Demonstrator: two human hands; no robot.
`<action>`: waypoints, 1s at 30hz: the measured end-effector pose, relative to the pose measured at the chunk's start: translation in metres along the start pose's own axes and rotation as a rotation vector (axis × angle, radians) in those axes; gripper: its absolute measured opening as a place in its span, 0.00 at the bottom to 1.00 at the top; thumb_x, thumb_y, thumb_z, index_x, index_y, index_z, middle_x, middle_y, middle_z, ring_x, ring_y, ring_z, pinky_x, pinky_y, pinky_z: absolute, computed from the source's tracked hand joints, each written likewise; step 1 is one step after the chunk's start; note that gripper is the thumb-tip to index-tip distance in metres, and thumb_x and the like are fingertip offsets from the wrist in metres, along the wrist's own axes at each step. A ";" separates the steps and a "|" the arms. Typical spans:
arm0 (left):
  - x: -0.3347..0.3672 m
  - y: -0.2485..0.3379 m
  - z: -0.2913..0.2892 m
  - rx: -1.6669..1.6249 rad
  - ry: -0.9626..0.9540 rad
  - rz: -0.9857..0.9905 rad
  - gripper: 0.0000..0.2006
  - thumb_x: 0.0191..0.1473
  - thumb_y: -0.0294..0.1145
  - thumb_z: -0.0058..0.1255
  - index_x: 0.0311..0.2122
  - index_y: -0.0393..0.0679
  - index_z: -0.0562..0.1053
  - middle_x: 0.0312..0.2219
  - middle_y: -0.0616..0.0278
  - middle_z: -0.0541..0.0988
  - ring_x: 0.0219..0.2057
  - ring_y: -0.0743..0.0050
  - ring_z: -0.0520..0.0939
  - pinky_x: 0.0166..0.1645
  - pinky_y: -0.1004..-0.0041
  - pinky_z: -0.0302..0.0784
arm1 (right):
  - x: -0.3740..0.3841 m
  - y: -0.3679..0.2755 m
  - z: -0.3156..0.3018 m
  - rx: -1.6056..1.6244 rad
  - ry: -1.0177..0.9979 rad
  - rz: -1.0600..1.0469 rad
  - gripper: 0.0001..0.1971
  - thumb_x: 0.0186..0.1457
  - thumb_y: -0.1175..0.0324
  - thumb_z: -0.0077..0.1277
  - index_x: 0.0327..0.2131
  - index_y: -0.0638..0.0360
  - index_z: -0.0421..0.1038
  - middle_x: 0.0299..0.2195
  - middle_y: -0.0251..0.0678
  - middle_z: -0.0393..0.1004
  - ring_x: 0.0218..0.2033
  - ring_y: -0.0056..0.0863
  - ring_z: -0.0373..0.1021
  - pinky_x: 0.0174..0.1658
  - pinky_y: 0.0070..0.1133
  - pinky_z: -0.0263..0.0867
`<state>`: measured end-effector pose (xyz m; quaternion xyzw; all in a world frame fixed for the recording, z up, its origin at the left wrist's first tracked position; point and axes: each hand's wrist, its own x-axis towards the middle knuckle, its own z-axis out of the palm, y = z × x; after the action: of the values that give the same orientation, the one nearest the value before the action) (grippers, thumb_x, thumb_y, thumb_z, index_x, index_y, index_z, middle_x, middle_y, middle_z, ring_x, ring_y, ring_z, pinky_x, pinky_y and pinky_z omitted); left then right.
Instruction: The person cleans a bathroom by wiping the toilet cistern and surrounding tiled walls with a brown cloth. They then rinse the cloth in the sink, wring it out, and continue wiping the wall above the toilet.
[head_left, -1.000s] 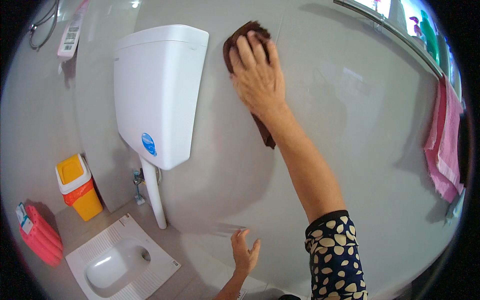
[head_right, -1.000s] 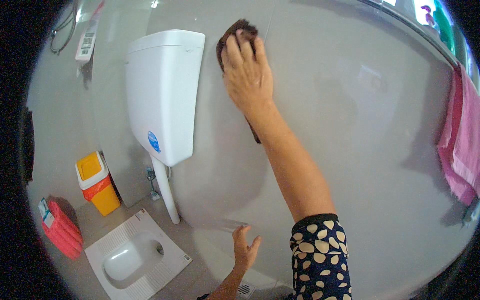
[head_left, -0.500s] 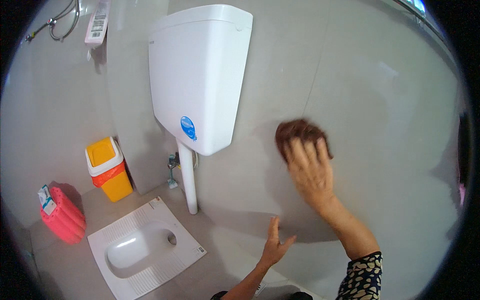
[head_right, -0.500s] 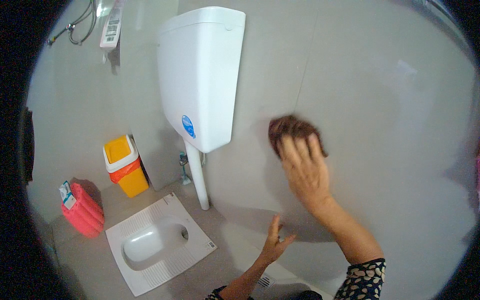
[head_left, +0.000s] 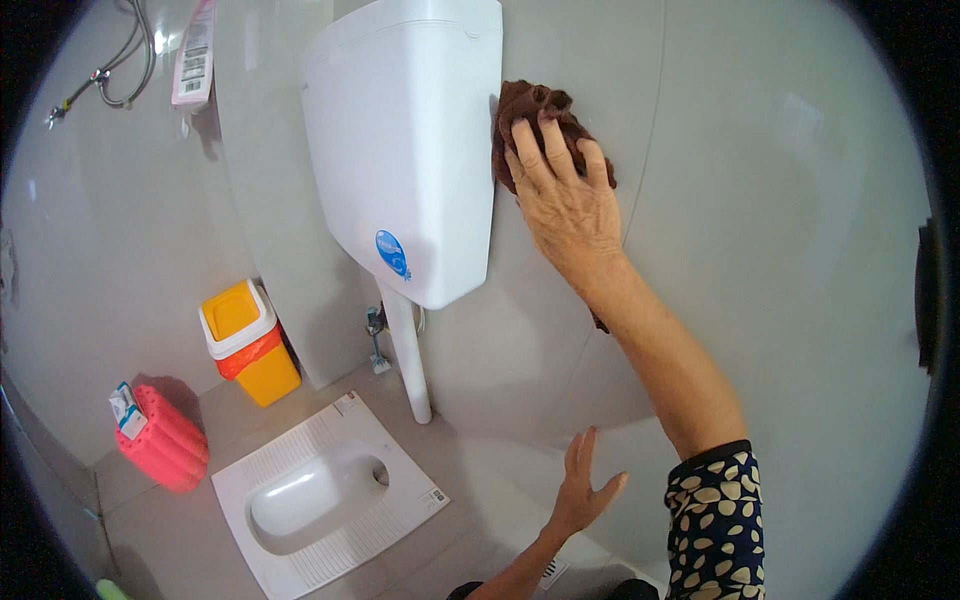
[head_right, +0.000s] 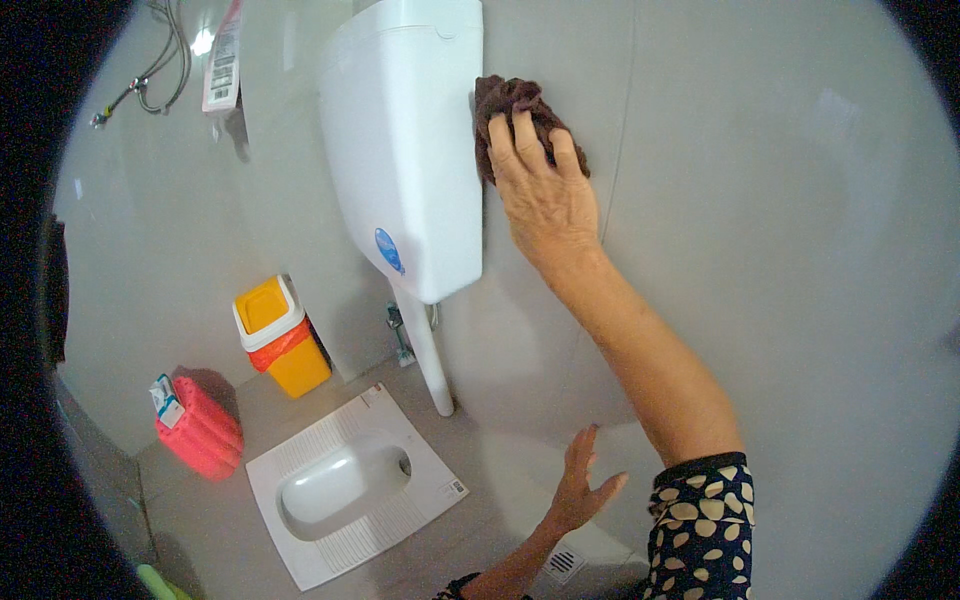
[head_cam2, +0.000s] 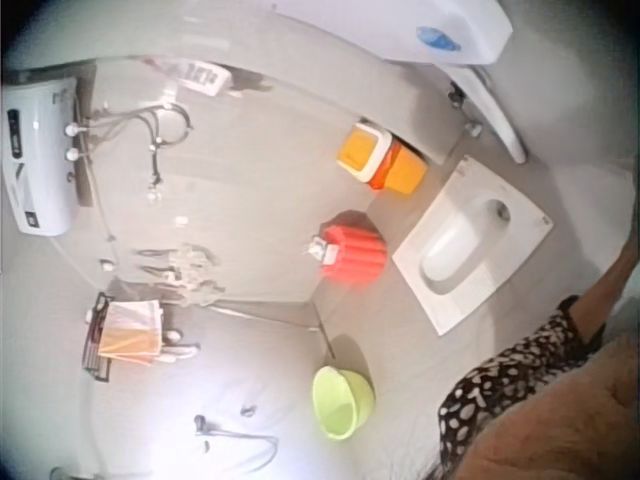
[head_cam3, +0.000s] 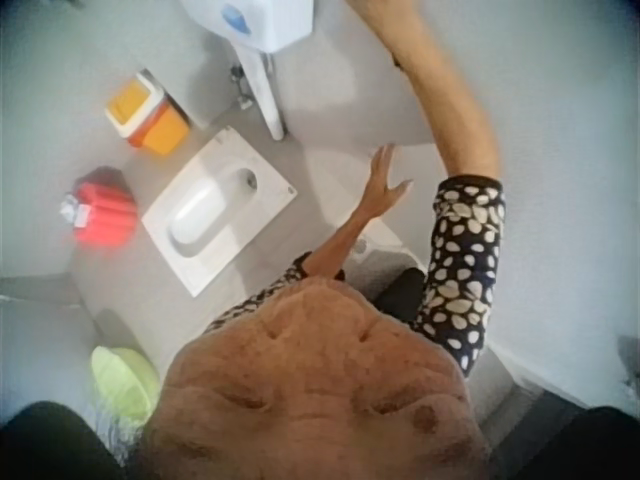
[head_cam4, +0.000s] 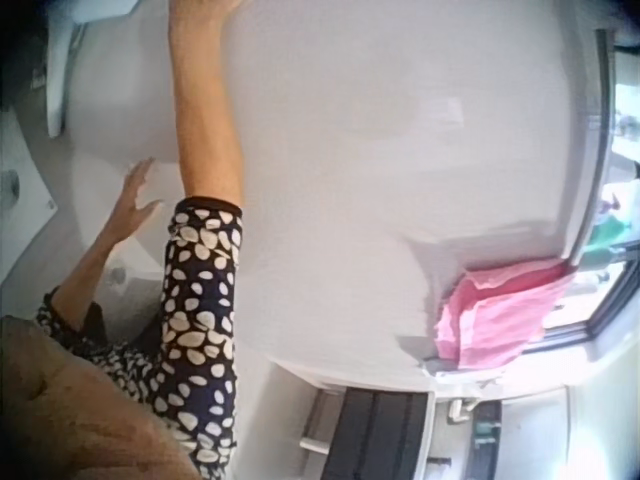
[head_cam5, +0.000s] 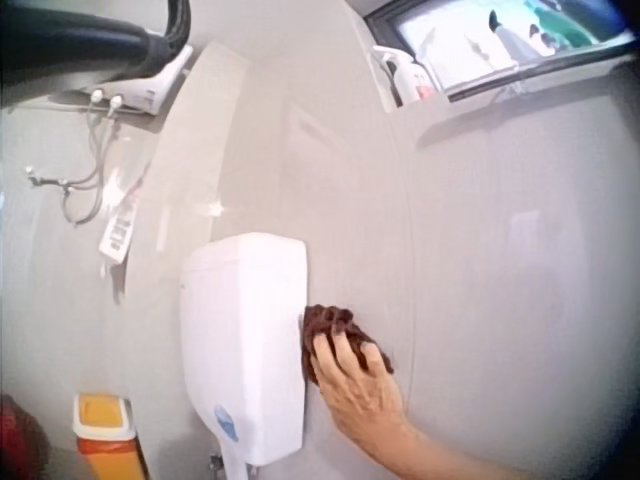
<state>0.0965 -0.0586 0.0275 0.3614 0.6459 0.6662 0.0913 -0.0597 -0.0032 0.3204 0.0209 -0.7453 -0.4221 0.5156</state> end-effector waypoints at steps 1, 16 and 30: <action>-0.001 -0.005 -0.002 -0.013 -0.005 -0.025 0.41 0.50 0.44 0.57 0.62 0.42 0.48 0.61 0.43 0.46 0.61 0.47 0.51 0.59 0.55 0.57 | -0.004 -0.005 -0.005 -0.034 -0.039 -0.026 0.21 0.46 0.63 0.52 0.46 0.53 0.70 0.56 0.32 0.54 0.57 0.33 0.49 0.54 0.31 0.49; -0.017 0.005 -0.048 -0.130 -0.010 -0.264 0.26 0.53 0.41 0.53 0.53 0.36 0.63 0.51 0.45 0.67 0.50 0.50 0.71 0.50 0.61 0.70 | -0.113 -0.057 -0.026 0.500 -0.143 -0.161 0.08 0.45 0.67 0.49 0.32 0.55 0.71 0.33 0.32 0.66 0.36 0.30 0.61 0.35 0.28 0.56; -0.030 0.004 -0.069 -0.276 0.057 -0.169 0.20 0.51 0.27 0.47 0.51 0.39 0.64 0.42 0.51 0.73 0.44 0.60 0.74 0.45 0.71 0.70 | 0.147 -0.044 -0.021 0.666 0.533 0.755 0.29 0.52 0.63 0.48 0.58 0.46 0.53 0.53 0.53 0.51 0.53 0.52 0.51 0.50 0.42 0.53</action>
<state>0.0784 -0.1322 0.0270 0.2706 0.5786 0.7487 0.1775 -0.1303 -0.1131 0.4045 0.0204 -0.6381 0.0692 0.7665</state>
